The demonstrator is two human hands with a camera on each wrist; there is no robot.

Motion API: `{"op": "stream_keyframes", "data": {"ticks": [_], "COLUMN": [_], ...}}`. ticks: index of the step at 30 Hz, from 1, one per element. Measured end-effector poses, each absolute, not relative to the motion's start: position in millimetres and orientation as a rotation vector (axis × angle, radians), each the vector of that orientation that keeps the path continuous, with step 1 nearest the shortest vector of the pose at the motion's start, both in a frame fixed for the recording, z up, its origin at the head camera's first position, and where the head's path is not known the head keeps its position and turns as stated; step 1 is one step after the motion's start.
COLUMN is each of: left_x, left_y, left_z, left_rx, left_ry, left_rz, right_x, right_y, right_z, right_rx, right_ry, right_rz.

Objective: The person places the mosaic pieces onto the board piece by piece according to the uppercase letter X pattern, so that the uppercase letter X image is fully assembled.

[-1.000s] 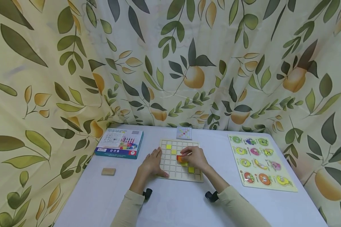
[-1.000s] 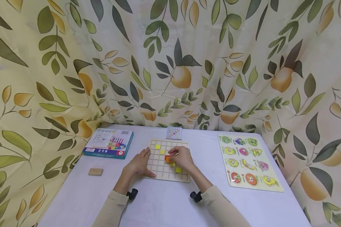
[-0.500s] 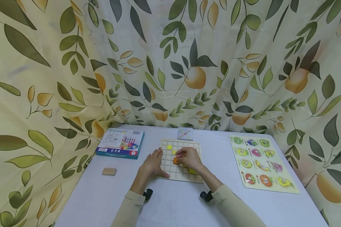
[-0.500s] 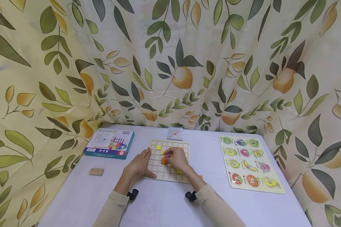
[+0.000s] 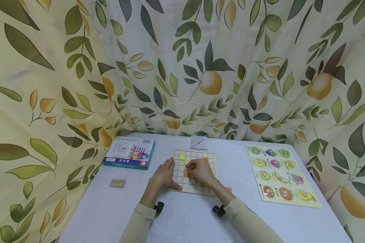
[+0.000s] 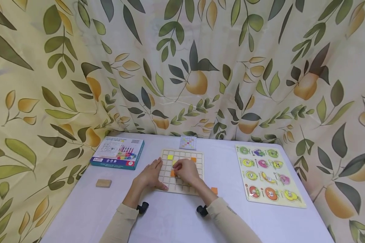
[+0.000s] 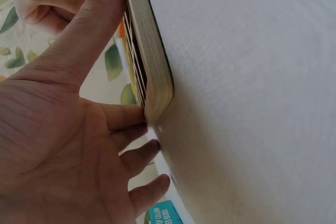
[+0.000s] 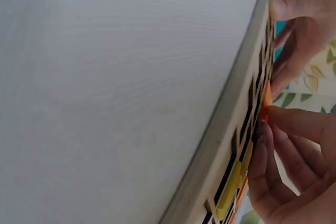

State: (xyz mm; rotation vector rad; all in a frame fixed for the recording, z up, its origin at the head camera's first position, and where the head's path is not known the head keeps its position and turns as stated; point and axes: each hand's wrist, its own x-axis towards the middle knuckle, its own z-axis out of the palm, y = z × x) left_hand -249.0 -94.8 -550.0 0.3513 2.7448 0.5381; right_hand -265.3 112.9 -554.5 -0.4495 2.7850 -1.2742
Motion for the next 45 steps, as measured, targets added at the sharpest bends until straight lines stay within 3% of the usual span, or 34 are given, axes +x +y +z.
{"op": "stream_keyframes", "data": {"ticks": [14,30,45], "left_x": [-248,-245,-246], "left_y": [-93,-92,-91], "left_z": [-547,-547,-549], "left_rx": [0.350,0.337,0.331], "left_ry": [2.745,2.742,2.743], "left_rz": [0.540,0.557,0.562], "right_x": [-250,-229,-198], "right_y": [129,176,226], "right_z": [-543,-529,-540], "right_rx": [-0.473,-0.304,-0.098], "right_ry": [2.819,2.912,2.935], "right_rz": [-1.329,-1.342,-1.078]}}
